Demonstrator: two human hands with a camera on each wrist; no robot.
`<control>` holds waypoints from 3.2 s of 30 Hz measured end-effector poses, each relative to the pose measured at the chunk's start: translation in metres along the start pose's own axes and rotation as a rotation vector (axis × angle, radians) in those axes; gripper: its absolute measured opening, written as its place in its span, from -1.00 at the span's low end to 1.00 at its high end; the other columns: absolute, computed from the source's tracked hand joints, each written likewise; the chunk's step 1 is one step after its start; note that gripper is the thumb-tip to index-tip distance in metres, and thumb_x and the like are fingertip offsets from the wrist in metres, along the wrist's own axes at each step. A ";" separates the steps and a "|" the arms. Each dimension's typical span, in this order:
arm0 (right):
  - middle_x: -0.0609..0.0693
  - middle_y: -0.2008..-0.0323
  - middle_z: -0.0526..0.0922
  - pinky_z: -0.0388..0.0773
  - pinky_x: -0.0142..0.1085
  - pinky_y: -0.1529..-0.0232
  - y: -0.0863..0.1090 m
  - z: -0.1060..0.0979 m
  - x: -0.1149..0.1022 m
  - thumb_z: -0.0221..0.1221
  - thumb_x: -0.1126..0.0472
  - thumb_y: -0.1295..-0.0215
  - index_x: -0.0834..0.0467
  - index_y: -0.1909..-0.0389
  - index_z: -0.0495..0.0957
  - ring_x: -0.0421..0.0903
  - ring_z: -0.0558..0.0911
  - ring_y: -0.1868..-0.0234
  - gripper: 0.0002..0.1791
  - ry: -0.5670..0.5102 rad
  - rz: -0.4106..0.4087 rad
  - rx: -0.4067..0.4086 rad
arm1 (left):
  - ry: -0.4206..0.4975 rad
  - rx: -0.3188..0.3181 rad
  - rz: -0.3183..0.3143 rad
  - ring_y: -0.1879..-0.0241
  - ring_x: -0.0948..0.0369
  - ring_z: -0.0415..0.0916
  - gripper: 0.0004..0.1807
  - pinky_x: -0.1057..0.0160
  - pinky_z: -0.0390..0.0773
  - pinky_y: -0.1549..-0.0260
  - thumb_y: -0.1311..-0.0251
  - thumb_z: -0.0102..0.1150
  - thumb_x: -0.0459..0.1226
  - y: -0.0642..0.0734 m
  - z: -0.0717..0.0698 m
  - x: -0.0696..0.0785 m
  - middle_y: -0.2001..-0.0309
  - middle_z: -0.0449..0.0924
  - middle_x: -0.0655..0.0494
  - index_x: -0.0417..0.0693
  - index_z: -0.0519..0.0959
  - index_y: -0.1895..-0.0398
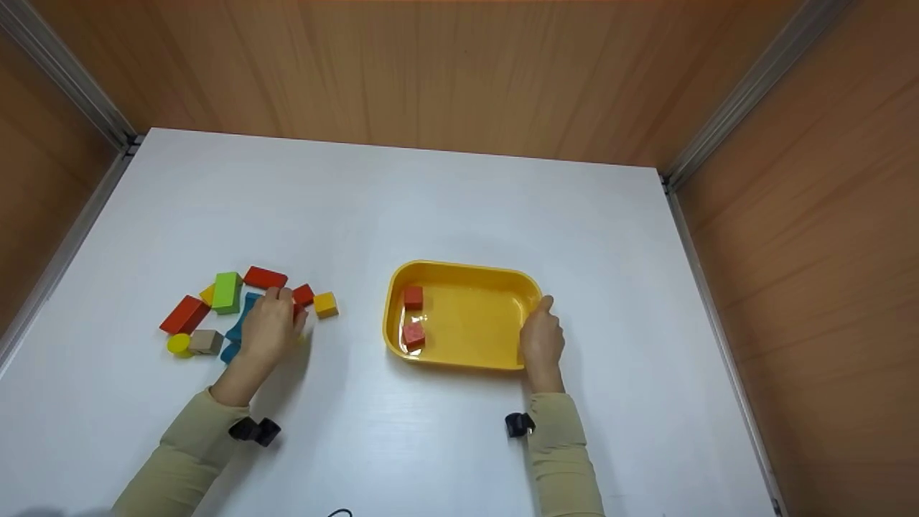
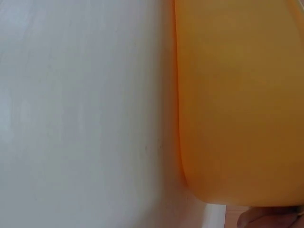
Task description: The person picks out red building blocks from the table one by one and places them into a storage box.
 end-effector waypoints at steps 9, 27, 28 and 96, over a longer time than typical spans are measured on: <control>0.32 0.51 0.48 0.37 -0.17 0.70 0.001 0.000 -0.003 -0.14 0.27 -0.30 0.35 0.09 0.13 0.10 0.50 0.60 -0.73 0.008 -0.034 0.021 | 0.055 -0.035 -0.090 0.17 -0.08 0.37 -0.44 0.05 0.49 0.22 -0.05 0.20 -0.19 -0.001 0.011 -0.014 0.13 0.35 -0.30 -0.45 0.33 0.00; 0.32 0.49 0.48 0.39 -0.13 0.67 0.001 -0.001 -0.001 -0.13 0.27 -0.29 0.34 0.11 0.14 0.14 0.52 0.55 -0.75 0.006 -0.020 0.031 | 0.061 -0.119 -0.162 0.08 -0.08 0.34 -0.44 0.07 0.42 0.08 -0.11 0.13 -0.24 -0.007 0.028 -0.015 0.01 0.32 -0.32 -0.44 0.25 -0.08; 0.32 0.49 0.48 0.40 -0.13 0.67 0.000 -0.001 0.000 -0.13 0.27 -0.29 0.34 0.11 0.14 0.14 0.52 0.56 -0.75 0.006 -0.023 0.030 | 0.057 -0.121 -0.163 0.09 -0.08 0.35 -0.45 0.08 0.42 0.08 -0.11 0.13 -0.24 -0.007 0.029 -0.015 0.03 0.33 -0.32 -0.44 0.25 -0.08; 0.30 0.56 0.46 0.36 -0.14 0.72 0.001 -0.003 0.000 -0.17 0.27 -0.30 0.34 0.11 0.13 0.13 0.49 0.62 -0.76 0.012 -0.050 0.051 | 0.372 0.216 0.147 0.19 0.09 0.40 -0.58 0.24 0.47 0.16 0.00 0.23 -0.28 0.032 -0.031 0.107 0.18 0.41 -0.08 -0.24 0.40 0.06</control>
Point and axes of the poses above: each hand's wrist, its own y-axis away from the middle knuckle, its own z-axis out of the palm, x = y × z, the point moved 8 cm from there along -y, towards the middle knuckle
